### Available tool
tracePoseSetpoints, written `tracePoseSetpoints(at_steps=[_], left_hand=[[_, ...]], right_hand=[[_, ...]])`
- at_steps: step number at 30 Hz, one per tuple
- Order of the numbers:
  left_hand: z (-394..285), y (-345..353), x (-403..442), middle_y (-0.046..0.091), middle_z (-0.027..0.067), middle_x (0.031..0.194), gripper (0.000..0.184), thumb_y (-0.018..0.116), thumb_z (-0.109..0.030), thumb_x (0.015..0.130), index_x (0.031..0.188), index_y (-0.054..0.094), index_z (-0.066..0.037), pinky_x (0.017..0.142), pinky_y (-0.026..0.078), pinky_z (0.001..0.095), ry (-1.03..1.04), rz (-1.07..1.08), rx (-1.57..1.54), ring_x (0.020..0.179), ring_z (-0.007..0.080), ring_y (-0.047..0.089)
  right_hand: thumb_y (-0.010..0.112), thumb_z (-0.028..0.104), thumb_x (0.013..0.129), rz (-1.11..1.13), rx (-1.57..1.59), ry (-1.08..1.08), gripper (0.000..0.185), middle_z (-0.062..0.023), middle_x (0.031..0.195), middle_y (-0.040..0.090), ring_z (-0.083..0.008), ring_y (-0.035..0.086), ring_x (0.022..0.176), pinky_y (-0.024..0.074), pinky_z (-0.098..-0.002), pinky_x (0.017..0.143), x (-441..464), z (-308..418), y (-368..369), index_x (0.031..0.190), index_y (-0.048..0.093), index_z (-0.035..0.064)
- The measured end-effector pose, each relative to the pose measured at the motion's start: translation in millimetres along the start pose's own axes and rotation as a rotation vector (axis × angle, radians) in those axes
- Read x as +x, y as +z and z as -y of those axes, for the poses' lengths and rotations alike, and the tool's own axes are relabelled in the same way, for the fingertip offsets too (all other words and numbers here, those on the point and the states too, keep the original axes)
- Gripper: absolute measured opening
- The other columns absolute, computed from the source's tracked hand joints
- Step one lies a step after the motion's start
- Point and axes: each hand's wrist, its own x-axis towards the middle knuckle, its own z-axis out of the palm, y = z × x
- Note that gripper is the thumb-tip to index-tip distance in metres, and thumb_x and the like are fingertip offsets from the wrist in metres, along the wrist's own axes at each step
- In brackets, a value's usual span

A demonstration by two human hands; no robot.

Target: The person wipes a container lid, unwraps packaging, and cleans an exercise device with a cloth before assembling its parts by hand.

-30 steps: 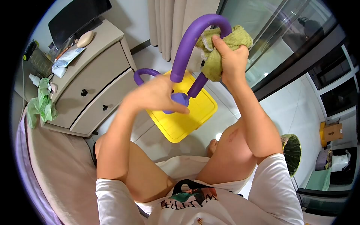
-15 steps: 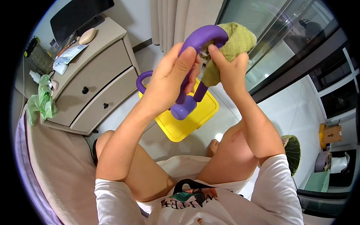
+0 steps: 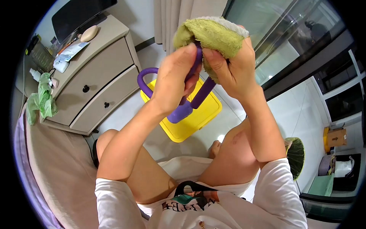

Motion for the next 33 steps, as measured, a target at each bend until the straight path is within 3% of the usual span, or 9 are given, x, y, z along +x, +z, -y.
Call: tracePoseSetpoints(at_steps=[2, 5, 8, 9, 12, 19, 28, 31, 33], left_hand=[[1.0, 3.4, 1.0, 0.038, -0.0010, 0.051, 0.044, 0.038, -0.043, 0.095, 0.075, 0.046, -0.005, 0.038, 0.025, 0.0201, 0.017, -0.035, 0.047, 0.040, 0.0055, 0.031], [6.4, -0.6, 1.8, 0.036, -0.0005, 0.049, 0.044, 0.037, -0.042, 0.094, 0.076, 0.045, -0.004, 0.038, 0.026, 0.0205, 0.062, -0.058, 0.135, 0.038, 0.0066, 0.030], [7.2, -1.3, 2.3, 0.036, -0.0030, 0.050, 0.042, 0.042, -0.041, 0.095, 0.073, 0.047, -0.005, 0.037, 0.022, 0.0202, 0.040, -0.086, 0.085, 0.040, 0.0038, 0.029], [6.9, -1.0, 2.3, 0.036, -0.0030, 0.050, 0.042, 0.042, -0.041, 0.095, 0.073, 0.047, -0.005, 0.037, 0.022, 0.0203, 0.046, -0.090, 0.043, 0.040, 0.0039, 0.028], [5.6, -2.4, 3.2, 0.035, -0.0022, 0.048, 0.043, 0.039, -0.041, 0.095, 0.075, 0.047, -0.004, 0.037, 0.024, 0.0209, 0.049, -0.099, 0.026, 0.038, 0.0055, 0.028], [-9.2, -13.3, 8.9, 0.036, -0.0016, 0.048, 0.042, 0.037, -0.040, 0.095, 0.079, 0.050, -0.003, 0.039, 0.030, 0.0214, 0.060, -0.120, 0.101, 0.036, 0.0067, 0.031], [-24.3, -29.8, 11.2, 0.043, 0.0008, 0.058, 0.034, 0.036, -0.035, 0.096, 0.101, 0.050, -0.004, 0.041, 0.034, 0.0199, 0.050, -0.014, 0.287, 0.038, 0.0072, 0.034], [-25.0, -32.4, 11.3, 0.048, 0.0012, 0.061, 0.034, 0.046, -0.038, 0.093, 0.095, 0.051, -0.004, 0.047, 0.036, 0.0182, 0.021, 0.028, 0.270, 0.046, 0.0062, 0.043], [-12.5, -28.1, 14.4, 0.052, 0.0025, 0.075, 0.036, 0.048, -0.037, 0.092, 0.105, 0.048, -0.003, 0.058, 0.042, 0.0204, 0.193, -0.046, 0.253, 0.063, 0.0074, 0.051]], right_hand=[[0.062, 0.026, 0.081, -0.057, 0.068, 0.004, 0.022, -0.0069, 0.088, 0.062, -0.0299, 0.053, 0.081, 0.0388, -0.0369, 0.074, -5.6, -0.3, 3.9, 0.094, 0.065, 0.0082], [0.058, 0.029, 0.086, -0.062, 0.335, 0.269, 0.025, -0.0069, 0.083, 0.062, -0.0247, 0.056, 0.076, 0.0420, -0.0345, 0.073, -16.9, 3.9, 9.4, 0.095, 0.064, 0.0065], [0.045, 0.041, 0.093, -0.117, 0.731, 0.807, 0.044, -0.0037, 0.081, 0.061, -0.0113, 0.055, 0.074, 0.0453, -0.0264, 0.068, -24.0, 5.8, 11.1, 0.092, 0.061, -0.0004], [0.045, 0.041, 0.093, -0.119, 0.734, 0.809, 0.044, -0.0037, 0.081, 0.061, -0.0113, 0.055, 0.074, 0.0453, -0.0264, 0.068, -24.9, 6.6, 14.0, 0.092, 0.061, -0.0004], [0.037, 0.048, 0.094, -0.416, 0.936, 1.068, 0.054, -0.0048, 0.081, 0.060, -0.0119, 0.055, 0.074, 0.0449, -0.0260, 0.070, -31.8, 11.2, 33.4, 0.090, 0.059, -0.0010], [0.045, 0.049, 0.090, -0.356, 1.051, 1.066, 0.051, -0.0040, 0.081, 0.059, -0.0097, 0.054, 0.073, 0.0440, -0.0246, 0.068, -44.2, 10.0, 38.3, 0.089, 0.059, 0.0005], [0.065, 0.033, 0.084, -0.252, 0.947, 0.988, 0.033, -0.0012, 0.080, 0.060, -0.0061, 0.053, 0.072, 0.0431, -0.0227, 0.063, -37.9, 7.3, 42.0, 0.087, 0.060, 0.0003], [0.066, 0.028, 0.083, -0.319, 0.911, 0.980, 0.028, -0.0018, 0.080, 0.060, -0.0077, 0.054, 0.073, 0.0443, -0.0240, 0.062, -29.8, 4.8, 41.0, 0.085, 0.059, 0.0014], [0.063, 0.028, 0.085, -0.367, 0.902, 1.038, 0.029, -0.0048, 0.086, 0.061, -0.0127, 0.058, 0.077, 0.0481, -0.0279, 0.065, -21.7, 1.4, 34.4, 0.092, 0.057, 0.0007]])
